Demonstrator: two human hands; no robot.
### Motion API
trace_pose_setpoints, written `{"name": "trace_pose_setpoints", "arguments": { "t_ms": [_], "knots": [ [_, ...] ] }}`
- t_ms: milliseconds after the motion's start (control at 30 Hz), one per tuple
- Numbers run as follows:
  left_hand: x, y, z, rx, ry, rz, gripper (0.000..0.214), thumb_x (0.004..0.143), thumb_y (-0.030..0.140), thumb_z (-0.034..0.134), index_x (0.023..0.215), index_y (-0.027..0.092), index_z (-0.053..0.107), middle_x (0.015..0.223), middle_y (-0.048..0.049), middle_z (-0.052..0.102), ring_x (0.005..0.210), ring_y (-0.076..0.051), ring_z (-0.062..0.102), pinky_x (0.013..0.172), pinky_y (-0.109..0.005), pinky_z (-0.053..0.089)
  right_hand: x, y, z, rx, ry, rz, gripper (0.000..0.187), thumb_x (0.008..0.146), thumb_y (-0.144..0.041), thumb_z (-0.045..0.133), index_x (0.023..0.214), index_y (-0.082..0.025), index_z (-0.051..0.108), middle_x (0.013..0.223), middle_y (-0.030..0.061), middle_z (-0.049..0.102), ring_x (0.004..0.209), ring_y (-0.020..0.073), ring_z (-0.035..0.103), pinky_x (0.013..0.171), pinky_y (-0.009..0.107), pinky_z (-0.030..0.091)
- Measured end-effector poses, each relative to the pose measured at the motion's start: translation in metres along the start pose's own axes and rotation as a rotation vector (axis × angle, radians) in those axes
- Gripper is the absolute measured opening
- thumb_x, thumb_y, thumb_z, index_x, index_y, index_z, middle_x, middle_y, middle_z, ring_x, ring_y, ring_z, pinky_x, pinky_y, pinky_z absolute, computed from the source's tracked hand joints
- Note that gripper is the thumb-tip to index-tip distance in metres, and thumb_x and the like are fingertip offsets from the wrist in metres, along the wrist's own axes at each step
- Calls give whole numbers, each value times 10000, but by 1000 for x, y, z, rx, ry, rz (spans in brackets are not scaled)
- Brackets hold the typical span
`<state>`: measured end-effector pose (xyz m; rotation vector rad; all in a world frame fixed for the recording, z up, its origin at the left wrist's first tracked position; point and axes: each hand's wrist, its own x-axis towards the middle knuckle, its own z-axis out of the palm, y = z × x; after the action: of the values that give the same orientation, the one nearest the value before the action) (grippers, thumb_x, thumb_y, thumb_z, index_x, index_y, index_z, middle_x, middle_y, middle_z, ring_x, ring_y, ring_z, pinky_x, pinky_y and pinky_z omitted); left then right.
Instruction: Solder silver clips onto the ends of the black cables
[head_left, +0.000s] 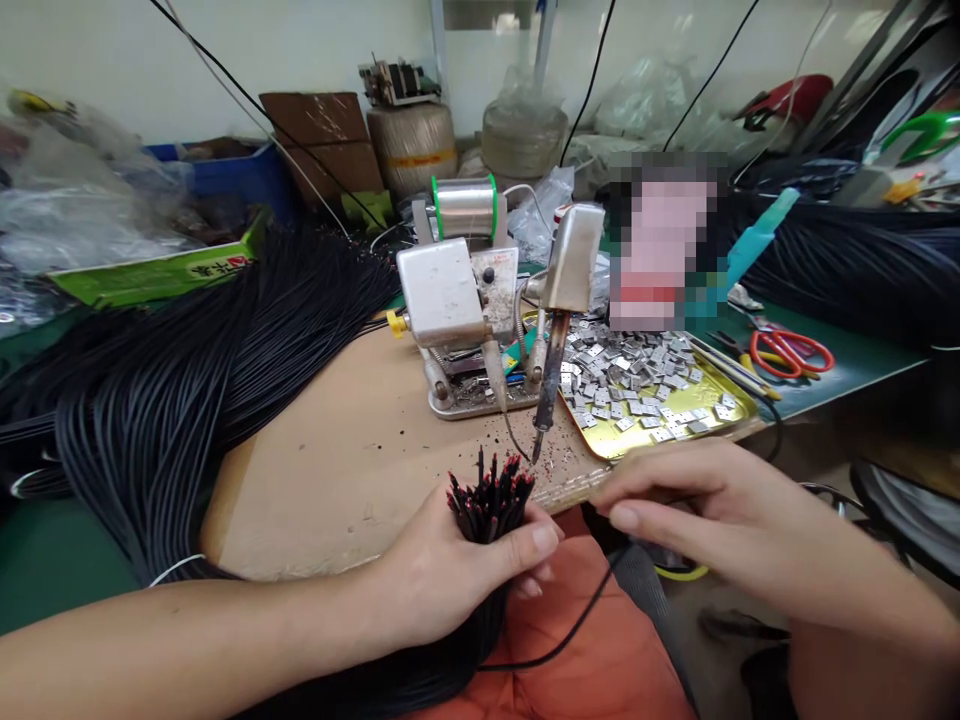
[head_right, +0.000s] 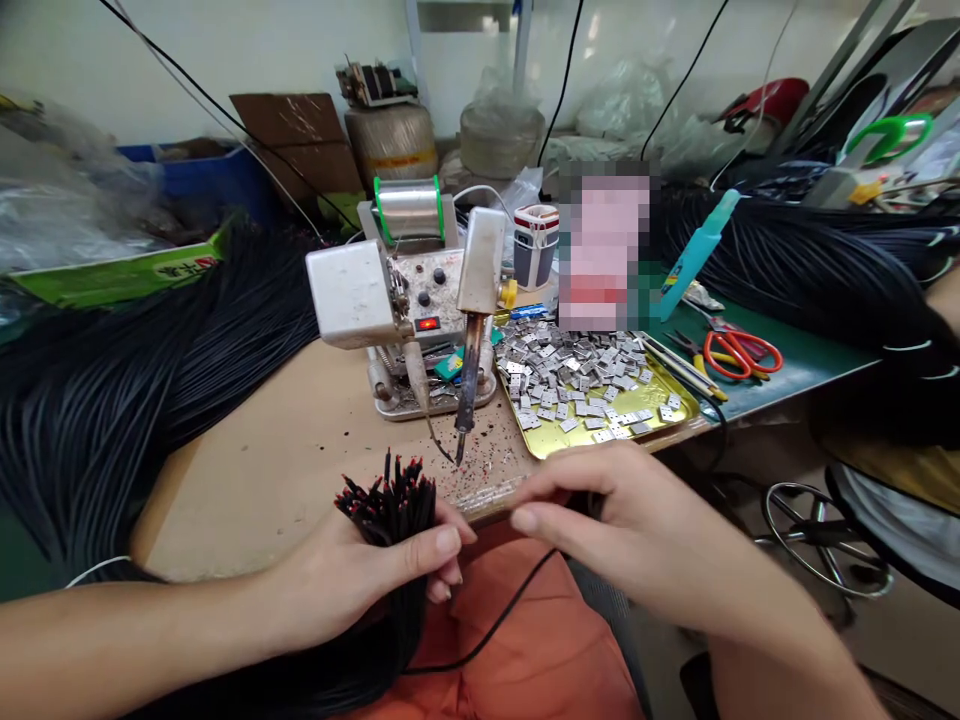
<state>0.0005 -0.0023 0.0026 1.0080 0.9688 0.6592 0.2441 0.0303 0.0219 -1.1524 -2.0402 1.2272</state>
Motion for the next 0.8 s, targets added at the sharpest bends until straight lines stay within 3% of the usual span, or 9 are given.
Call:
{"name": "trace_pose_setpoints", "arguments": {
  "t_ms": [33,100,233,367,567,800],
  "knots": [
    [0,-1,1,15,-45,-1,323,841,447,741,874,133,672,717,-21,659,650,-131,610,651,-267,524,3,-2,11,59,13,14,127,872,-272,737,985,-257,794,899,21,760,802,170,699,735,264,550],
    [0,-2,2,61,-120,0,308,866,440,713,831,139,656,716,-16,631,664,-131,582,665,-272,505,9,-6,34,230,6,41,212,842,-233,761,1053,-260,762,922,14,729,793,162,679,692,259,543],
    [0,-2,2,85,-155,8,294,878,425,701,803,148,638,706,-6,596,674,-136,563,682,-282,495,15,-6,62,410,128,-24,65,812,-166,778,798,-208,731,835,2,659,802,142,633,719,250,508],
    [-1,1,2,82,-104,48,284,896,408,679,793,145,656,711,-14,625,684,-142,593,680,-282,512,15,-1,60,551,148,14,56,838,-204,769,793,-210,736,823,4,666,774,139,637,712,263,511],
    [-3,-3,2,-36,167,-51,325,768,395,815,916,158,649,710,9,657,608,-133,624,631,-294,557,16,3,50,483,117,-4,91,888,-276,731,892,-205,788,907,61,711,856,194,672,792,338,535],
    [-4,-2,1,-52,168,-34,354,771,426,802,939,146,665,687,-4,689,598,-134,641,612,-274,552,15,5,41,408,144,90,102,804,-239,805,762,-199,720,771,-2,655,722,136,596,649,255,471]
  ]
}}
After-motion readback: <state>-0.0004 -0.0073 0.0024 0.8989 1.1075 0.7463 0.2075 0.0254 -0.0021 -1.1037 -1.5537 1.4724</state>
